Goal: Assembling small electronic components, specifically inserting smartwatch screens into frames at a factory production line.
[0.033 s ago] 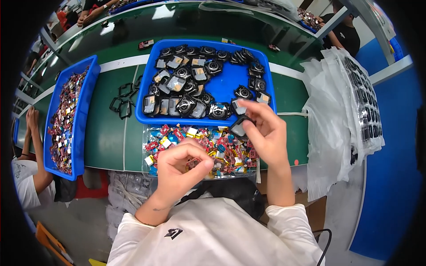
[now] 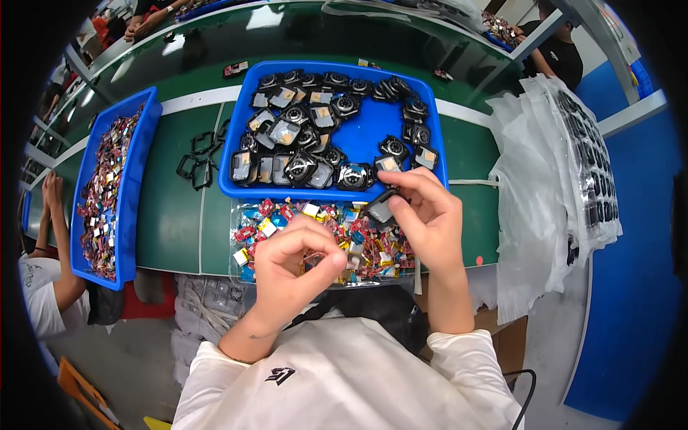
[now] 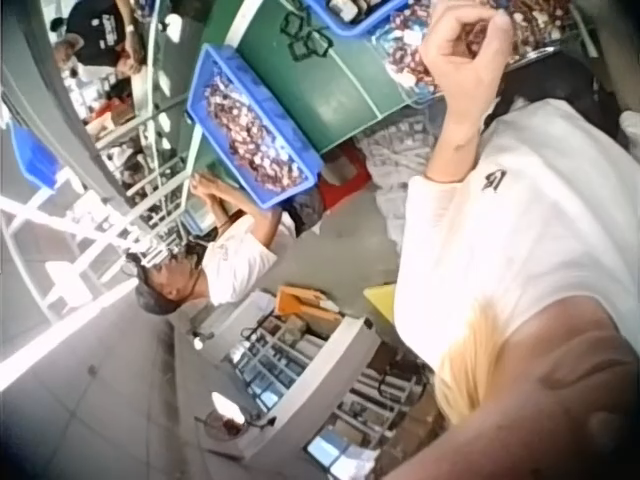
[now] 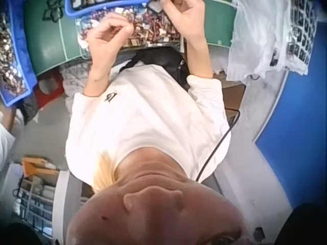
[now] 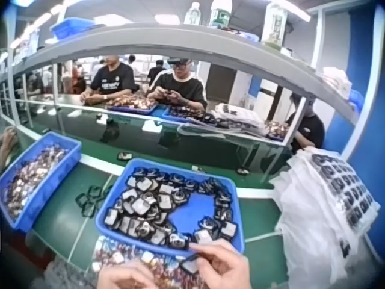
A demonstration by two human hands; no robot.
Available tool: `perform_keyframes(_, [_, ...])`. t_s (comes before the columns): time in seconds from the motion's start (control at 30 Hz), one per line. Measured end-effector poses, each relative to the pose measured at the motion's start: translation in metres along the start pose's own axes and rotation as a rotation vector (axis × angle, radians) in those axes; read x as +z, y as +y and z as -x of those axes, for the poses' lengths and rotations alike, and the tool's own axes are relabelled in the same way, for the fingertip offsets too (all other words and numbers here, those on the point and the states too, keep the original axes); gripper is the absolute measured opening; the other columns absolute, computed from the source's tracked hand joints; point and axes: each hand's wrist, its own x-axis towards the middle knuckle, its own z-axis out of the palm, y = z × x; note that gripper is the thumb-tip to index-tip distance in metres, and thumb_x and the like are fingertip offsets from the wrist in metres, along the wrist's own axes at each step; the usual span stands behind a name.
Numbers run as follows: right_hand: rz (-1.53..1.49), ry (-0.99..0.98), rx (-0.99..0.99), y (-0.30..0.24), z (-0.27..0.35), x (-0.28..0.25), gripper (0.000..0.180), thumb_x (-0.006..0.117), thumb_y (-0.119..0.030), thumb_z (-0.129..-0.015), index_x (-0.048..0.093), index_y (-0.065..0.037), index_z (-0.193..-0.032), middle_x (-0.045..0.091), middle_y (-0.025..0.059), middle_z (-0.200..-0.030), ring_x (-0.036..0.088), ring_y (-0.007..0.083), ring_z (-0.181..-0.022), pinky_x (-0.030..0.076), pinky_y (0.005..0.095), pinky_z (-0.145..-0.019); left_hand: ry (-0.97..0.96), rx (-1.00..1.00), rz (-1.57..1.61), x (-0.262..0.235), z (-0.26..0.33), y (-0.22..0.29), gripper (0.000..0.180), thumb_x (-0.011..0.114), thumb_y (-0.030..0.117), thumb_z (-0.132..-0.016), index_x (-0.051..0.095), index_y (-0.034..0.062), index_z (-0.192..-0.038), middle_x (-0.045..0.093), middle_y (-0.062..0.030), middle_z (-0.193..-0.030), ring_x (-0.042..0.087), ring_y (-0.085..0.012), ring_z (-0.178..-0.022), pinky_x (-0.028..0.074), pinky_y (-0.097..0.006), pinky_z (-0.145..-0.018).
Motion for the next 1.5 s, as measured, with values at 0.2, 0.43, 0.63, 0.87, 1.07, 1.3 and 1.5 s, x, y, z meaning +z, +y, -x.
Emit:
perform_keyframes(0.2, [-0.063, 0.104, 0.062, -0.016, 0.019, 0.025, 0.019, 0.058, 0.008, -0.080, 0.064, 0.004, -0.098, 0.055, 0.0059, -0.095, 0.057, 0.0091, -0.082, 0.049, 0.0195, -0.065, 0.185, 0.144, -0.226, 0.014, -0.013, -0.001, 0.008, 0.071, 0.002, -0.068, 0.067, 0.0018, -0.075, 0.062, -0.0111, -0.100, 0.052, -0.0160, -0.088, 0.042, -0.029, -0.076])
perform_keyframes(0.43, [-0.332, 0.123, 0.192, -0.023, 0.029, 0.034, 0.021, 0.062, 0.009, -0.078, 0.059, 0.006, -0.099, 0.062, 0.0086, -0.093, 0.062, 0.0103, -0.080, 0.053, 0.0215, -0.067, 0.254, 0.185, -0.466, 0.019, -0.016, -0.003, 0.005, 0.070, 0.002, -0.069, 0.068, 0.0033, -0.073, 0.066, -0.0106, -0.104, 0.053, -0.0187, -0.091, 0.043, -0.031, -0.079])
perform_keyframes(0.63, [-0.277, 0.109, 0.133, -0.021, 0.032, 0.036, 0.022, 0.064, 0.008, -0.078, 0.058, 0.006, -0.099, 0.063, 0.0109, -0.096, 0.064, 0.0119, -0.081, 0.055, 0.0232, -0.071, 0.270, 0.151, -0.428, 0.019, -0.016, -0.005, 0.003, 0.069, 0.002, -0.070, 0.067, 0.0029, -0.073, 0.068, -0.0112, -0.100, 0.055, -0.0195, -0.090, 0.042, -0.031, -0.080])
perform_keyframes(0.87, [-0.211, 0.110, 0.097, -0.016, 0.034, 0.037, 0.020, 0.067, 0.005, -0.077, 0.060, 0.006, -0.097, 0.062, 0.0112, -0.098, 0.063, 0.0115, -0.080, 0.055, 0.0225, -0.069, 0.207, 0.056, -0.361, 0.018, -0.011, -0.004, 0.004, 0.063, 0.001, -0.080, 0.062, -0.0010, -0.077, 0.067, -0.0155, -0.099, 0.060, -0.0197, -0.093, 0.037, -0.035, -0.093])
perform_keyframes(1.07, [-0.227, 0.132, 0.059, -0.013, 0.033, 0.040, 0.017, 0.066, 0.004, -0.078, 0.060, 0.006, -0.094, 0.062, 0.0114, -0.097, 0.063, 0.0111, -0.079, 0.055, 0.0222, -0.067, 0.289, 0.038, -0.212, 0.022, -0.012, -0.009, 0.004, 0.066, -0.001, -0.074, 0.063, 0.0010, -0.074, 0.069, -0.0095, -0.090, 0.057, -0.0160, -0.084, 0.042, -0.030, -0.081])
perform_keyframes(1.3, [-0.131, 0.132, -0.070, -0.007, 0.032, 0.036, 0.012, 0.066, 0.005, -0.078, 0.060, 0.005, -0.088, 0.062, 0.0114, -0.091, 0.061, 0.0096, -0.074, 0.053, 0.0202, -0.062, 0.255, 0.140, -0.371, 0.023, -0.010, -0.010, 0.006, 0.068, -0.001, -0.071, 0.066, 0.0011, -0.076, 0.069, -0.0101, -0.092, 0.057, -0.0183, -0.084, 0.042, -0.030, -0.080])
perform_keyframes(1.5, [-0.365, 0.213, 0.068, -0.013, 0.028, 0.029, 0.012, 0.064, 0.008, -0.079, 0.058, 0.006, -0.089, 0.060, 0.0114, -0.092, 0.061, 0.0110, -0.077, 0.054, 0.0213, -0.065, 0.204, 0.280, -0.601, 0.019, -0.011, 0.000, 0.015, 0.073, 0.001, -0.068, 0.070, 0.0023, -0.082, 0.068, -0.0118, -0.100, 0.057, -0.0200, -0.078, 0.044, -0.030, -0.076])
